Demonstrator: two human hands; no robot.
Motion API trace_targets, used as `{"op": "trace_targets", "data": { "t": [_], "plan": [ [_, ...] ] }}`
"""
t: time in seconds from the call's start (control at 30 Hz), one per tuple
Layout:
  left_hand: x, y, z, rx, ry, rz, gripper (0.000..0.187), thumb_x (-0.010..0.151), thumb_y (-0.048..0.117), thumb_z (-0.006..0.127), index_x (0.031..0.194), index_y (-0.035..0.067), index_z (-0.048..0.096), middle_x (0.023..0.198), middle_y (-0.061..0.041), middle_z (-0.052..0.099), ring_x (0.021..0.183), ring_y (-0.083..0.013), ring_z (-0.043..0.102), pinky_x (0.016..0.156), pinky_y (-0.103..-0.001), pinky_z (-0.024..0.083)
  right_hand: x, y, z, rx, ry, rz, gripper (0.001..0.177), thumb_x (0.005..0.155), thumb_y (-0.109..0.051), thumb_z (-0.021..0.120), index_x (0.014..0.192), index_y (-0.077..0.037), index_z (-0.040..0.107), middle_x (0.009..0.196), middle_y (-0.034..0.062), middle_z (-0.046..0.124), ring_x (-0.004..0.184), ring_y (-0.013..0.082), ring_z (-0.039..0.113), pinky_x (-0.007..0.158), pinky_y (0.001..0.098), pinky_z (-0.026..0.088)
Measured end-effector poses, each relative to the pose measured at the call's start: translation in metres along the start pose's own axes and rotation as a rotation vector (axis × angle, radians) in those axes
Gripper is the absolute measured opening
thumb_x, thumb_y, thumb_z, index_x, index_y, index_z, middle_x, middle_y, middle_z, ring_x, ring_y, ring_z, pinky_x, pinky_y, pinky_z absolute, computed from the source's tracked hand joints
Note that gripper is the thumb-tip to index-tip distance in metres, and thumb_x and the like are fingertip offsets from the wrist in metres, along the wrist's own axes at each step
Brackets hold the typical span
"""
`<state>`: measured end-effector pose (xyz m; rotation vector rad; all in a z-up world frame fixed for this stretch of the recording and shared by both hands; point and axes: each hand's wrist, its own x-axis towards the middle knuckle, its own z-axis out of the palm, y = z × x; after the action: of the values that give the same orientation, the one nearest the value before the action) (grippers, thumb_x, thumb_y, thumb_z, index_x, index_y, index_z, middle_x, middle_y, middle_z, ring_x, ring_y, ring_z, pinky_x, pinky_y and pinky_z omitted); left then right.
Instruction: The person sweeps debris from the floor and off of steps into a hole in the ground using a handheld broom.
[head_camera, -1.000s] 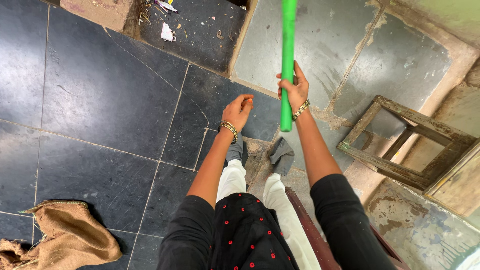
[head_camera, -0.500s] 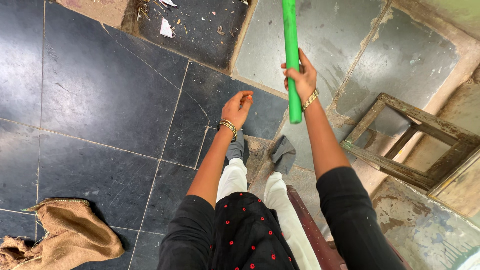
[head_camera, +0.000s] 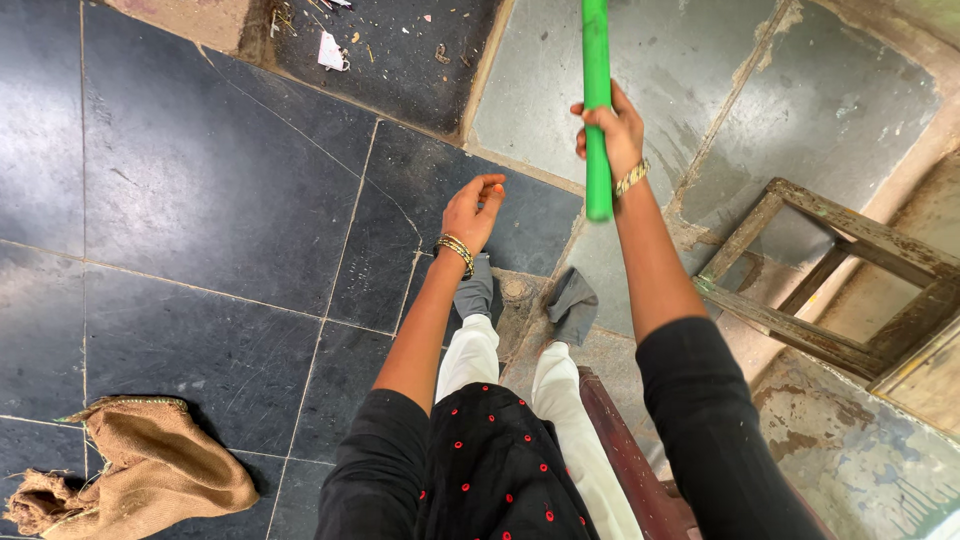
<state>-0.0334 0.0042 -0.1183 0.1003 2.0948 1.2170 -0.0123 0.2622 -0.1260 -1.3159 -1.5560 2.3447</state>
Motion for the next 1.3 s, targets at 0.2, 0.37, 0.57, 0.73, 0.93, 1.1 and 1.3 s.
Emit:
{"op": "trace_targets", "data": {
  "t": [0.2, 0.37, 0.57, 0.73, 0.93, 1.1, 1.3],
  "plan": [
    [0.005, 0.005, 0.006, -0.009, -0.03, -0.028, 0.032, 0.099, 0.037, 0.06, 0.119, 0.015, 0.072, 0.103, -0.005, 0.077, 0.093, -0.016, 0.073, 0.081, -0.033, 0.058, -0.028, 0.009, 0.01, 0.099, 0.091, -0.126, 0.084, 0.079, -0.004, 0.058, 0.158, -0.007, 0.03, 0.1, 0.014, 0.071, 0.052, 0.0129, 0.059, 0.041, 0.0288, 0.049],
    [0.013, 0.005, 0.009, 0.002, -0.024, -0.015, 0.031, 0.099, 0.036, 0.06, 0.118, 0.014, 0.073, 0.106, -0.004, 0.077, 0.094, -0.0161, 0.073, 0.081, -0.033, 0.058, 0.016, 0.01, 0.009, 0.605, 0.052, -0.074, 0.03, 0.093, -0.01, 0.063, 0.118, -0.007, 0.048, 0.108, 0.0167, 0.067, 0.061, 0.0147, 0.058, 0.051, 0.0294, 0.05],
    [0.017, 0.007, 0.009, 0.003, -0.019, -0.026, 0.032, 0.099, 0.037, 0.061, 0.119, 0.015, 0.072, 0.106, -0.005, 0.076, 0.096, -0.0158, 0.073, 0.081, -0.032, 0.059, 0.011, 0.017, -0.004, 0.623, -0.223, -0.044, 0.026, 0.095, -0.012, 0.054, 0.12, -0.004, 0.049, 0.102, 0.0162, 0.066, 0.058, 0.0142, 0.057, 0.046, 0.0273, 0.046],
    [0.018, 0.013, 0.007, 0.037, -0.027, -0.026, 0.033, 0.099, 0.038, 0.061, 0.12, 0.016, 0.072, 0.107, -0.004, 0.076, 0.096, -0.0158, 0.073, 0.082, -0.032, 0.058, -0.017, 0.016, 0.009, 0.445, -0.101, -0.085, 0.038, 0.089, -0.013, 0.053, 0.126, -0.007, 0.053, 0.096, 0.0126, 0.067, 0.052, 0.0123, 0.057, 0.041, 0.0266, 0.047],
    [0.02, 0.013, 0.007, 0.03, -0.041, -0.044, 0.034, 0.098, 0.04, 0.06, 0.12, 0.016, 0.072, 0.107, -0.005, 0.076, 0.097, -0.0162, 0.073, 0.082, -0.032, 0.059, 0.024, 0.006, 0.007, 0.787, 0.006, 0.044, 0.024, 0.089, -0.016, 0.056, 0.106, -0.001, 0.047, 0.091, 0.0192, 0.067, 0.054, 0.0166, 0.055, 0.046, 0.0294, 0.047],
    [0.019, 0.009, 0.008, 0.049, -0.024, -0.014, 0.033, 0.099, 0.039, 0.061, 0.12, 0.016, 0.072, 0.107, -0.005, 0.076, 0.097, -0.0162, 0.072, 0.082, -0.032, 0.058, 0.013, 0.003, -0.002, 0.562, -0.131, 0.207, 0.025, 0.088, -0.013, 0.056, 0.112, -0.006, 0.053, 0.075, 0.0083, 0.059, 0.049, 0.0117, 0.052, 0.04, 0.0267, 0.044],
    [0.02, 0.005, 0.013, 0.015, -0.042, -0.038, 0.033, 0.099, 0.039, 0.06, 0.12, 0.017, 0.072, 0.106, -0.003, 0.077, 0.096, -0.015, 0.074, 0.083, -0.031, 0.059, -0.032, 0.011, 0.007, 0.175, 0.0, 0.106, 0.026, 0.087, -0.009, 0.056, 0.113, -0.01, 0.053, 0.074, 0.0051, 0.061, 0.044, 0.011, 0.053, 0.036, 0.0281, 0.044]
  ]
}}
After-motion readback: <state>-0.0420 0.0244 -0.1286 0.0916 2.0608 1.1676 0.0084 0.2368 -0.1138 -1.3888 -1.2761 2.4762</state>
